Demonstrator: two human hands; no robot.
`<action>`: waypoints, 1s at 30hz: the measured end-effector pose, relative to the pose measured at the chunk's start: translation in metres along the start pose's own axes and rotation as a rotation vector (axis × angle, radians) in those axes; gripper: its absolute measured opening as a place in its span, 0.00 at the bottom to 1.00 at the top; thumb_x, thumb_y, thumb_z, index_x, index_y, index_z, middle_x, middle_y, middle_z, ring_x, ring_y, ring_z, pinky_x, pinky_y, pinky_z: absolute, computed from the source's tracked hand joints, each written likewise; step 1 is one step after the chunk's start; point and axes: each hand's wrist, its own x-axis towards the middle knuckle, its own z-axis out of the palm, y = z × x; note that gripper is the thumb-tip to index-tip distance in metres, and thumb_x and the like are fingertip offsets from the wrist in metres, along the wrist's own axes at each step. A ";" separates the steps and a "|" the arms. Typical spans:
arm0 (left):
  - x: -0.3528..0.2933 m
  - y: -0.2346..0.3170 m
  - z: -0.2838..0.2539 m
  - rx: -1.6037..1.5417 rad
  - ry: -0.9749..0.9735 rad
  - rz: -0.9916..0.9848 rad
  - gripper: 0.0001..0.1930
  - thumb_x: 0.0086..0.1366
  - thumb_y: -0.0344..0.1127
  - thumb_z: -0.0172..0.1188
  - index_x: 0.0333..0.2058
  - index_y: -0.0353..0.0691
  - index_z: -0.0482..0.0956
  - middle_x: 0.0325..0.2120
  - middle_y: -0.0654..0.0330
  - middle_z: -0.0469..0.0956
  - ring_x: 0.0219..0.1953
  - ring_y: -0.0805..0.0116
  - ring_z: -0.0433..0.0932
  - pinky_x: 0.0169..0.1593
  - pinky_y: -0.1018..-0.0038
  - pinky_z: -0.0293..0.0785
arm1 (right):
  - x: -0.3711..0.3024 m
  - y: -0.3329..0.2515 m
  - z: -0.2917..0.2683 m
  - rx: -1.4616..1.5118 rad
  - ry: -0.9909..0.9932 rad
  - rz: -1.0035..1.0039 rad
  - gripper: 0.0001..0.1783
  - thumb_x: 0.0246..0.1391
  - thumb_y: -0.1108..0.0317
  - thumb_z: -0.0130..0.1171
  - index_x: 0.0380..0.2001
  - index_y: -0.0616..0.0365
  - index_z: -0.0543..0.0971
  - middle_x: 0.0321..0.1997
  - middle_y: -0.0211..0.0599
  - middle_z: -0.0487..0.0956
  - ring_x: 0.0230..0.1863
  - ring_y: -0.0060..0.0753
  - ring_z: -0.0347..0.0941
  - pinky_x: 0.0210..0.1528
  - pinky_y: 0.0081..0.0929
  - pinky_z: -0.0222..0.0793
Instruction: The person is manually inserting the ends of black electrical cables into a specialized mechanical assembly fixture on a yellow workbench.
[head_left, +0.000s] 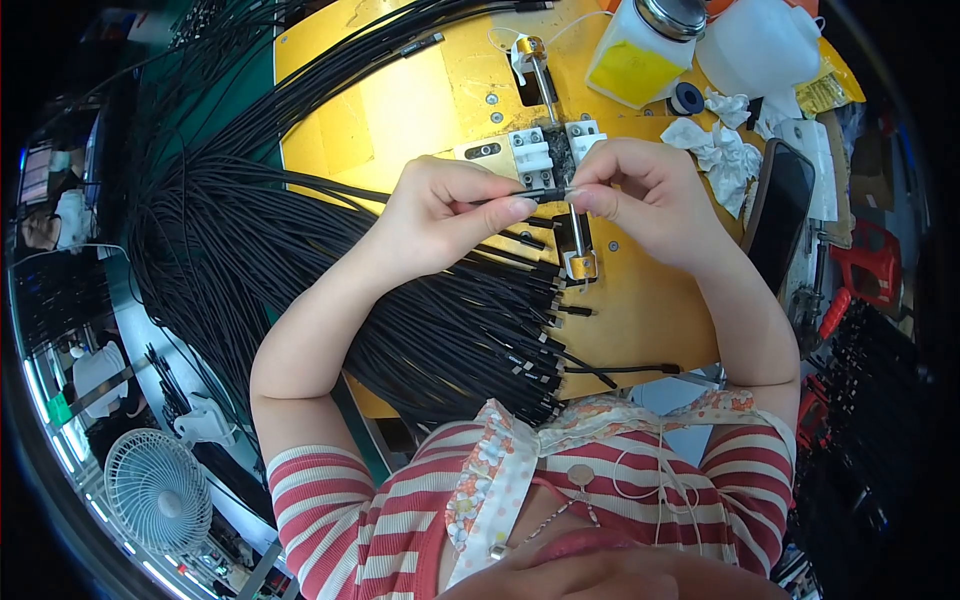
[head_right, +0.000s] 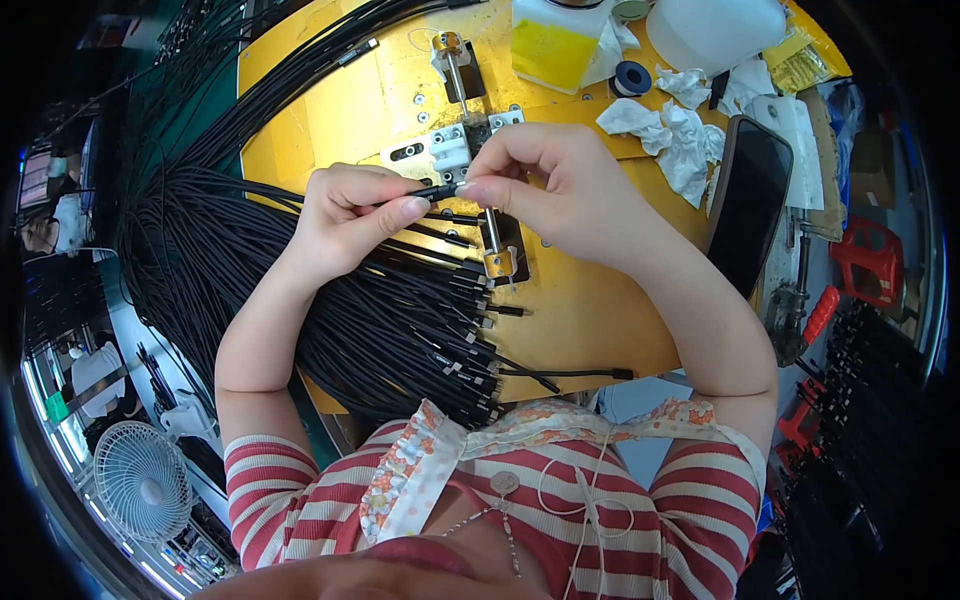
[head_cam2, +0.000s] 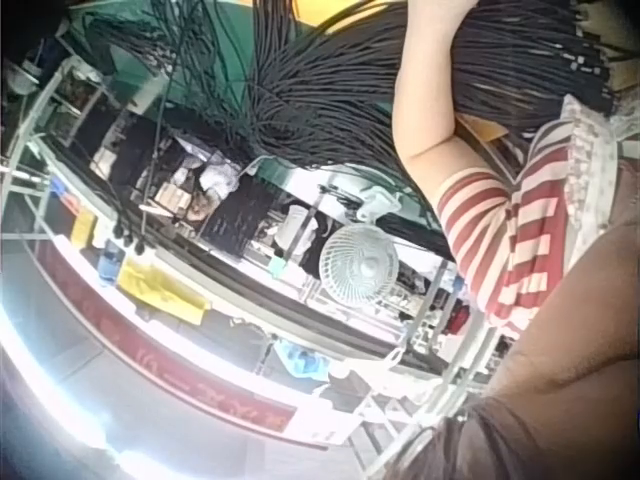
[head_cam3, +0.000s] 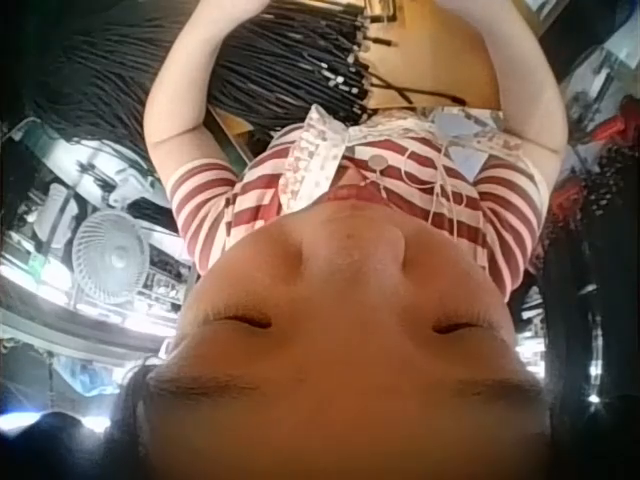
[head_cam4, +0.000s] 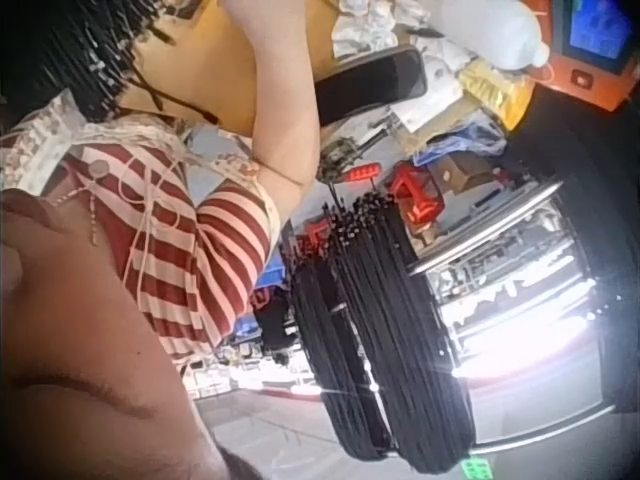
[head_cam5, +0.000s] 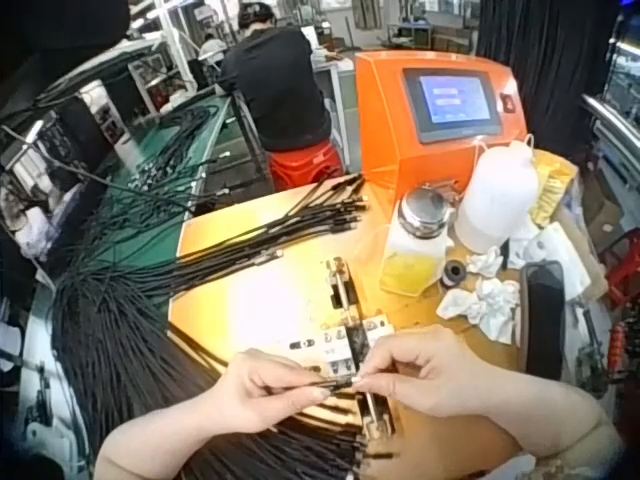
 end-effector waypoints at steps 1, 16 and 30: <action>0.000 0.002 0.000 0.029 -0.024 -0.009 0.08 0.61 0.28 0.65 0.36 0.28 0.83 0.21 0.63 0.77 0.21 0.82 0.67 0.25 0.83 0.62 | 0.000 0.002 0.000 -0.132 0.002 -0.170 0.04 0.54 0.74 0.62 0.31 0.64 0.79 0.29 0.30 0.79 0.31 0.20 0.73 0.35 0.20 0.68; 0.007 0.009 0.009 0.204 0.066 0.212 0.07 0.59 0.28 0.65 0.35 0.30 0.82 0.21 0.62 0.74 0.22 0.78 0.70 0.26 0.81 0.65 | 0.003 0.000 -0.002 -0.400 0.070 -0.494 0.04 0.52 0.75 0.61 0.29 0.62 0.76 0.26 0.33 0.75 0.28 0.27 0.72 0.30 0.22 0.65; 0.008 0.006 0.008 0.405 0.095 0.397 0.06 0.59 0.28 0.64 0.33 0.31 0.82 0.19 0.58 0.74 0.20 0.71 0.71 0.24 0.77 0.64 | 0.002 0.001 -0.001 -0.373 0.092 -0.391 0.04 0.55 0.73 0.60 0.33 0.60 0.78 0.28 0.30 0.77 0.28 0.20 0.70 0.29 0.19 0.64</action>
